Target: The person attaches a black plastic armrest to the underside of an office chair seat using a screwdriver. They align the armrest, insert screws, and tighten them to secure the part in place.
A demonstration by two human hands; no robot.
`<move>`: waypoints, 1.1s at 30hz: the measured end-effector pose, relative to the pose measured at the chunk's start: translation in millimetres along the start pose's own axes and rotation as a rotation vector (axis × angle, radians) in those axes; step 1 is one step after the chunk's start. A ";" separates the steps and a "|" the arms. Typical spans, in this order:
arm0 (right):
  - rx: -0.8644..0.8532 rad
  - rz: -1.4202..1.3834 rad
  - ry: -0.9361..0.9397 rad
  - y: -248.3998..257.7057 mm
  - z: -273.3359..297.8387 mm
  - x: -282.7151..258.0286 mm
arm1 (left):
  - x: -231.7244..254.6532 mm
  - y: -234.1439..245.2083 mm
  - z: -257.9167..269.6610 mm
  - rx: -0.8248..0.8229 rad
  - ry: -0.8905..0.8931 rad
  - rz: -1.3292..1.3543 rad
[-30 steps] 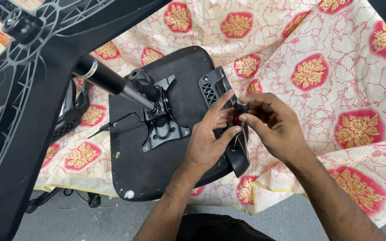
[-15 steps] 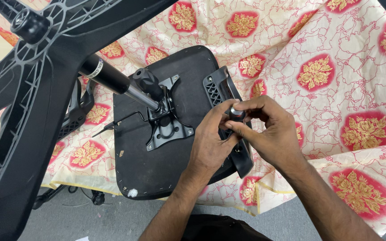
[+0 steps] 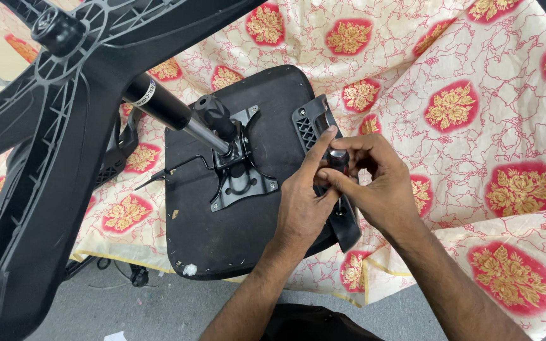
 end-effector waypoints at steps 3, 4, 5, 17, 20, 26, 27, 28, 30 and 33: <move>-0.030 -0.010 -0.044 1.3 -1.0 -3.1 | -1.3 -0.9 -0.7 0.037 0.026 -0.030; -0.048 -0.033 -0.030 2.6 -0.5 -4.6 | -1.7 -0.2 -0.2 0.042 0.035 -0.032; -0.067 -0.055 -0.015 3.7 0.1 -5.9 | -2.0 0.6 0.4 0.046 0.044 -0.035; -0.154 -0.050 0.009 8.3 0.7 -17.3 | -0.6 -3.4 9.1 0.042 0.056 0.206; -0.050 0.219 0.011 9.8 -0.7 -21.5 | 1.6 -5.7 9.0 0.092 -0.040 -0.028; -0.097 0.005 -0.012 13.6 -0.8 -23.4 | -5.8 -11.1 2.1 0.110 0.123 -0.079; -0.123 -0.006 -0.022 15.2 -0.2 -22.0 | -7.4 -11.2 2.0 0.093 0.107 -0.056; -0.148 -0.017 -0.031 17.1 0.0 -20.0 | -9.1 -9.6 1.8 0.075 0.090 -0.032; -0.188 -0.096 -0.040 19.7 1.7 -15.4 | -11.3 -4.6 4.5 0.042 0.027 0.044; -0.217 -0.243 -0.033 20.2 5.9 -6.9 | -11.3 1.6 13.9 0.003 -0.048 0.184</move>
Point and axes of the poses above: each hand's wrist, its own z-axis away from the middle knuckle, its own y-axis out of the back of the hand, x = y × z, the point moved 1 cm from there along -z, towards the middle knuckle, and after that the axes turned 5 degrees about y, right-handed, at the moved point
